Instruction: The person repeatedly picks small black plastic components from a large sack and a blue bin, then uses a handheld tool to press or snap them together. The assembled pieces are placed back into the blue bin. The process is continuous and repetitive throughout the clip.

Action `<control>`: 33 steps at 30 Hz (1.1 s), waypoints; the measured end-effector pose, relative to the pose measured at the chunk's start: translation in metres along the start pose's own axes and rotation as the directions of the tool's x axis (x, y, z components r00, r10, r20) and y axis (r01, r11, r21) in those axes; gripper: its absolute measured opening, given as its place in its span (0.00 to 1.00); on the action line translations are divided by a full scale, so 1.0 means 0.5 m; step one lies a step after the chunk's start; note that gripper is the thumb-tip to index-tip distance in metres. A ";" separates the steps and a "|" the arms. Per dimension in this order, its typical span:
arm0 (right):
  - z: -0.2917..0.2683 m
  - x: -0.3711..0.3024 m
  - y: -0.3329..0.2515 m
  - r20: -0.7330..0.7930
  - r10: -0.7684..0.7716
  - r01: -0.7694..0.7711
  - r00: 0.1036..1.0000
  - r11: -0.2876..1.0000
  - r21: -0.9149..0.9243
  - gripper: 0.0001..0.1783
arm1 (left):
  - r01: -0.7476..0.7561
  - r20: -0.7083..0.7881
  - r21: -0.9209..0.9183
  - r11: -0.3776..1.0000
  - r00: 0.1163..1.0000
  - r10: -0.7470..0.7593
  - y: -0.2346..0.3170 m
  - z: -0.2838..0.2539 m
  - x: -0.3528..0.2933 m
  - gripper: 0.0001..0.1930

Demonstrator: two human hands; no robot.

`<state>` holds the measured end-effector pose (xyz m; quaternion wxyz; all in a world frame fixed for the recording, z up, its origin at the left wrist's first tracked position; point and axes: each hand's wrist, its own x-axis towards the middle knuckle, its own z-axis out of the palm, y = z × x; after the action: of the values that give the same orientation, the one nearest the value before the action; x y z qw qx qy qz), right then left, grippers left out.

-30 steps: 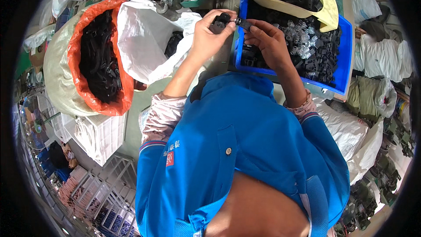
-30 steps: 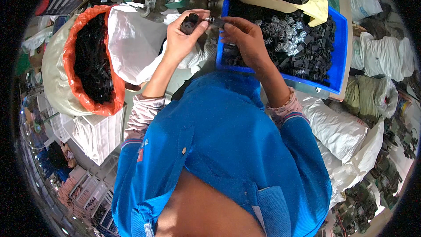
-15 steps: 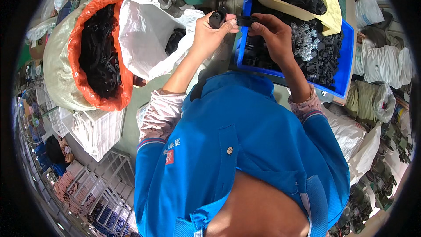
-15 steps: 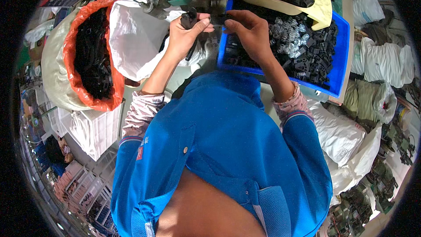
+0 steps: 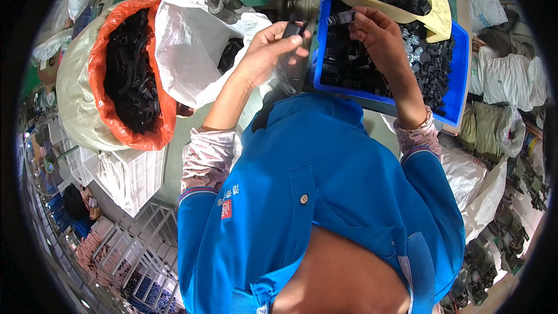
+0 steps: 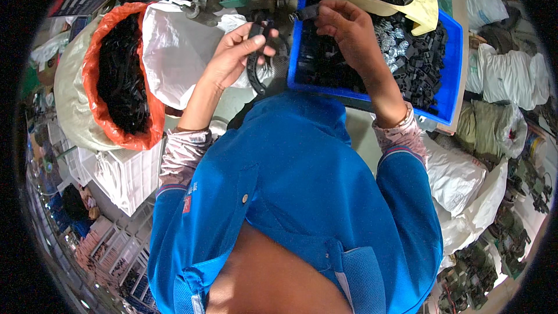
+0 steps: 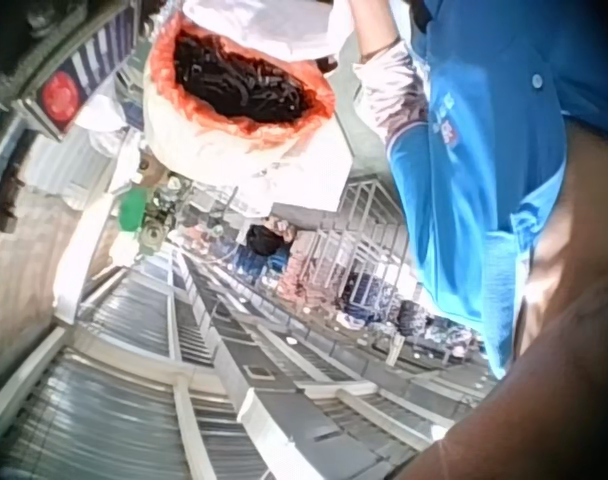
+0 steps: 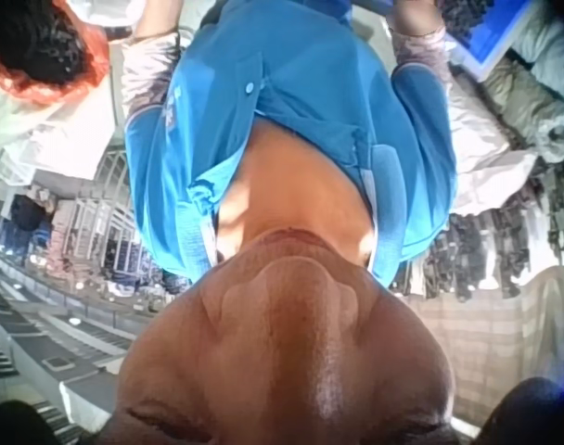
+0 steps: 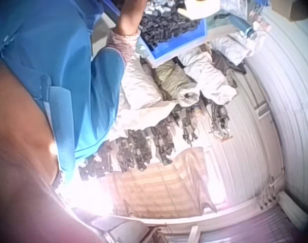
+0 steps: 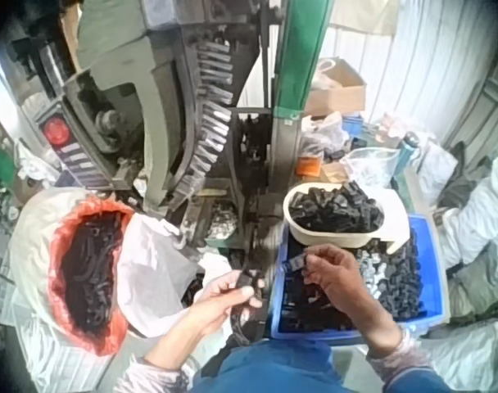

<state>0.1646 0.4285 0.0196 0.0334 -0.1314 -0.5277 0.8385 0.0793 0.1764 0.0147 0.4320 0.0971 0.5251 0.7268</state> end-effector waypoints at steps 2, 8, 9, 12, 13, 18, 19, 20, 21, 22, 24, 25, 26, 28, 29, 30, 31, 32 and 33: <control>0.007 0.002 -0.019 0.001 -0.001 0.001 1.000 1.000 -0.021 0.12 | 0.031 0.023 0.060 0.998 0.999 -0.033 -0.012 0.001 0.002 0.21; 0.024 0.005 -0.031 0.052 -0.030 0.043 0.998 0.966 -0.255 0.14 | 0.069 0.105 0.074 0.995 0.992 -0.076 -0.020 0.030 -0.006 0.24; 0.024 0.007 -0.032 0.055 -0.028 0.041 0.998 0.965 -0.261 0.15 | 0.070 0.131 0.045 0.997 0.989 -0.075 -0.022 0.031 -0.005 0.24; 0.024 0.010 -0.034 0.066 -0.022 0.040 0.998 0.954 -0.298 0.15 | 0.080 0.135 0.065 0.995 0.987 -0.088 -0.017 0.038 -0.006 0.24; 0.025 0.011 -0.035 0.071 -0.022 0.044 0.997 0.945 -0.323 0.16 | 0.087 0.132 0.068 0.994 0.987 -0.095 -0.016 0.039 -0.006 0.24; 0.022 0.019 -0.037 0.157 -0.010 0.079 0.988 0.894 -0.440 0.16 | 0.102 0.128 0.082 0.991 0.985 -0.112 -0.021 0.045 -0.005 0.23; 0.019 0.021 -0.034 0.167 -0.002 0.077 0.986 0.892 -0.445 0.16 | 0.108 0.126 0.076 0.991 0.985 -0.117 -0.022 0.047 -0.005 0.23; 0.017 0.022 -0.031 0.174 0.005 0.075 0.985 0.890 -0.451 0.16 | 0.105 0.122 0.076 0.992 0.986 -0.113 -0.022 0.048 -0.005 0.23; 0.017 0.021 -0.029 0.175 0.020 0.063 0.984 0.886 -0.459 0.16 | 0.101 0.119 0.077 0.992 0.987 -0.110 -0.020 0.050 -0.005 0.22; 0.019 0.019 -0.027 0.175 0.035 0.052 0.984 0.883 -0.467 0.16 | 0.098 0.115 0.077 0.992 0.988 -0.107 -0.019 0.052 -0.005 0.22; 0.026 0.014 -0.021 0.162 0.050 0.032 0.986 0.885 -0.464 0.15 | 0.087 0.105 0.074 0.993 0.990 -0.095 -0.021 0.053 -0.003 0.21; 0.031 0.010 -0.017 0.147 0.049 0.023 0.988 0.891 -0.453 0.15 | 0.082 0.100 0.072 0.994 0.991 -0.089 -0.021 0.054 -0.002 0.20; 0.034 0.006 -0.014 0.132 0.048 0.015 0.990 0.897 -0.442 0.15 | 0.070 0.102 0.090 0.994 0.992 -0.079 -0.022 0.054 -0.002 0.20; 0.036 0.002 -0.003 0.155 0.063 0.010 0.986 0.901 -0.433 0.14 | 0.045 0.105 0.124 0.991 0.993 -0.058 -0.024 0.053 0.000 0.19; 0.038 -0.001 0.002 0.165 0.069 0.008 0.984 0.903 -0.430 0.14 | 0.025 0.102 0.130 0.991 0.994 -0.038 -0.024 0.054 0.003 0.18; 0.047 -0.008 0.006 0.168 0.059 0.009 0.984 0.927 -0.376 0.13 | 0.004 0.101 0.137 0.991 0.995 -0.018 -0.023 0.055 0.007 0.17; 0.051 -0.015 0.012 0.163 0.051 0.011 0.985 0.935 -0.354 0.13 | -0.016 0.099 0.143 0.990 0.995 0.002 -0.023 0.058 0.010 0.17; 0.052 -0.019 0.015 0.162 0.042 0.015 0.986 0.942 -0.335 0.13 | -0.048 0.034 0.216 0.975 0.999 0.042 -0.023 0.065 0.014 0.16; 0.053 -0.024 0.017 0.159 0.033 0.019 0.987 0.948 -0.317 0.13 | -0.075 -0.028 0.288 0.955 0.996 0.087 -0.022 0.075 0.016 0.15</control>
<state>0.1701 0.3994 0.0249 -0.0343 -0.0680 -0.6561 0.7508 0.1026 0.2084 0.0188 0.3725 0.1655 0.6291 0.6619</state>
